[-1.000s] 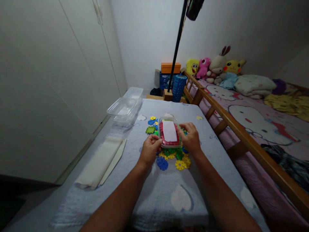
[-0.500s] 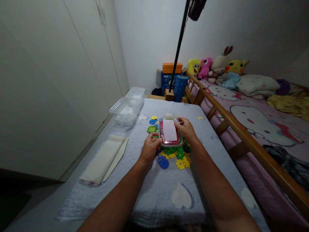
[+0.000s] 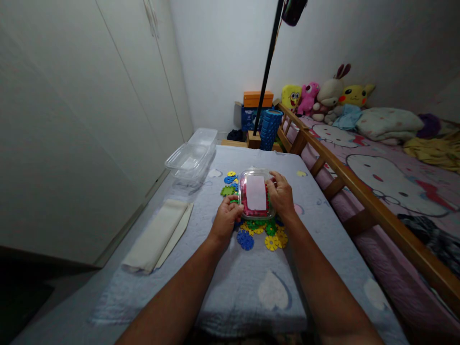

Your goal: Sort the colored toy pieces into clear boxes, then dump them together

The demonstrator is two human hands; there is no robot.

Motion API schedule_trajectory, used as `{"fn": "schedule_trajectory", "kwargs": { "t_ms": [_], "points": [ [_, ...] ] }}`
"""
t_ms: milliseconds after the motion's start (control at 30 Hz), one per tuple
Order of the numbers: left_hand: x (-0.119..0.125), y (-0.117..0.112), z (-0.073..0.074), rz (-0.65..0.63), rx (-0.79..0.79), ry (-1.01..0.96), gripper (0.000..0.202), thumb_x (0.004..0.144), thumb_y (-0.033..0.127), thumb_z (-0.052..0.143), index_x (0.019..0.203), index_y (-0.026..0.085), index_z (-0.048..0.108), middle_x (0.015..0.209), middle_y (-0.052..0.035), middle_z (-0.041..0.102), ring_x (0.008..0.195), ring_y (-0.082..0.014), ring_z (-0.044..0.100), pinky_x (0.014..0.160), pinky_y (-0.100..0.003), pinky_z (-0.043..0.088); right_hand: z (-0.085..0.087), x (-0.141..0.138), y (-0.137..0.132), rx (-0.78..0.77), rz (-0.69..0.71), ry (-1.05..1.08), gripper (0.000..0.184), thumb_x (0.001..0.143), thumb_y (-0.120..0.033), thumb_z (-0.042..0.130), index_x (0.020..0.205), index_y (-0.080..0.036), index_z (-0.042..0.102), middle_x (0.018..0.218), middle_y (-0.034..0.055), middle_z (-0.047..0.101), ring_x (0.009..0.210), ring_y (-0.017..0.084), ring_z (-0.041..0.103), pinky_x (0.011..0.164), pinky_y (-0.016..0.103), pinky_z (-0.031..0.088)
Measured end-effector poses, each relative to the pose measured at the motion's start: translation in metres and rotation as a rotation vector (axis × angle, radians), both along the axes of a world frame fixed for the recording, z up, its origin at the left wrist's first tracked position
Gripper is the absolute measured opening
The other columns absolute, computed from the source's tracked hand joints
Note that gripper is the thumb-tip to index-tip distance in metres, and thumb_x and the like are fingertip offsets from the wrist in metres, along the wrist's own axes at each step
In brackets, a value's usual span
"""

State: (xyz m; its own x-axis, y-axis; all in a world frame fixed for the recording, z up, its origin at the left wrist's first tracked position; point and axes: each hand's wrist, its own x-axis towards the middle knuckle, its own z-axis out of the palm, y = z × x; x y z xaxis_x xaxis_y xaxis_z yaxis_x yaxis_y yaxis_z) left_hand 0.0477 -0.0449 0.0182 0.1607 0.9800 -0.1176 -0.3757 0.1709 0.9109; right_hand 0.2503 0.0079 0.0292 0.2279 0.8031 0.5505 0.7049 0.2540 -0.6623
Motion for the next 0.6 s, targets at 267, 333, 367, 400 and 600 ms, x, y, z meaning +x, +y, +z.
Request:
{"fn": "schedule_trajectory", "kwargs": {
  "t_ms": [267,333,367,400,600],
  "points": [
    [0.001,-0.001,0.001,-0.007,0.02,-0.016,0.048,0.067,0.04,0.081,0.103,0.021,0.056,0.057,0.0109,0.052,0.048,-0.0076,0.042,0.052,-0.021,0.03,0.001,-0.004,-0.003,0.09,-0.014,-0.04,0.039,0.095,-0.031,0.05,0.127,-0.021,0.07,0.106,0.0101,0.071,0.098,0.027,0.064,0.098,0.044,0.053],
    [0.0,-0.001,0.0,-0.009,0.028,-0.019,0.048,0.067,0.04,0.081,0.103,0.021,0.055,0.057,0.0107,0.052,0.048,-0.0076,0.042,0.052,-0.021,0.03,0.001,-0.003,-0.003,0.098,-0.021,-0.061,0.04,0.096,-0.032,0.049,0.127,-0.02,0.07,0.111,0.012,0.074,0.102,0.028,0.065,0.1,0.046,0.052],
    [0.0,0.0,-0.001,-0.01,0.029,-0.021,0.048,0.068,0.04,0.081,0.103,0.021,0.055,0.057,0.0107,0.052,0.048,-0.0076,0.042,0.052,-0.021,0.03,0.001,-0.003,-0.004,0.102,-0.031,-0.075,0.041,0.096,-0.032,0.048,0.127,-0.019,0.07,0.113,0.0129,0.074,0.104,0.029,0.066,0.101,0.047,0.052],
    [0.0,0.0,-0.002,-0.011,0.028,-0.025,0.048,0.068,0.039,0.081,0.103,0.021,0.055,0.057,0.0106,0.053,0.048,-0.0076,0.042,0.052,-0.021,0.03,0.001,-0.004,-0.004,0.104,-0.042,-0.09,0.041,0.096,-0.032,0.047,0.127,-0.019,0.07,0.114,0.0136,0.075,0.105,0.029,0.066,0.102,0.047,0.052],
    [0.0,0.002,-0.004,-0.005,0.032,-0.051,0.047,0.069,0.036,0.081,0.105,0.02,0.056,0.058,0.0104,0.053,0.049,-0.0073,0.042,0.053,-0.021,0.03,0.005,-0.009,-0.011,0.047,-0.125,-0.139,0.044,0.101,-0.036,0.043,0.135,-0.02,0.065,0.097,0.0098,0.078,0.085,0.026,0.07,0.081,0.036,0.053]
  ]
}}
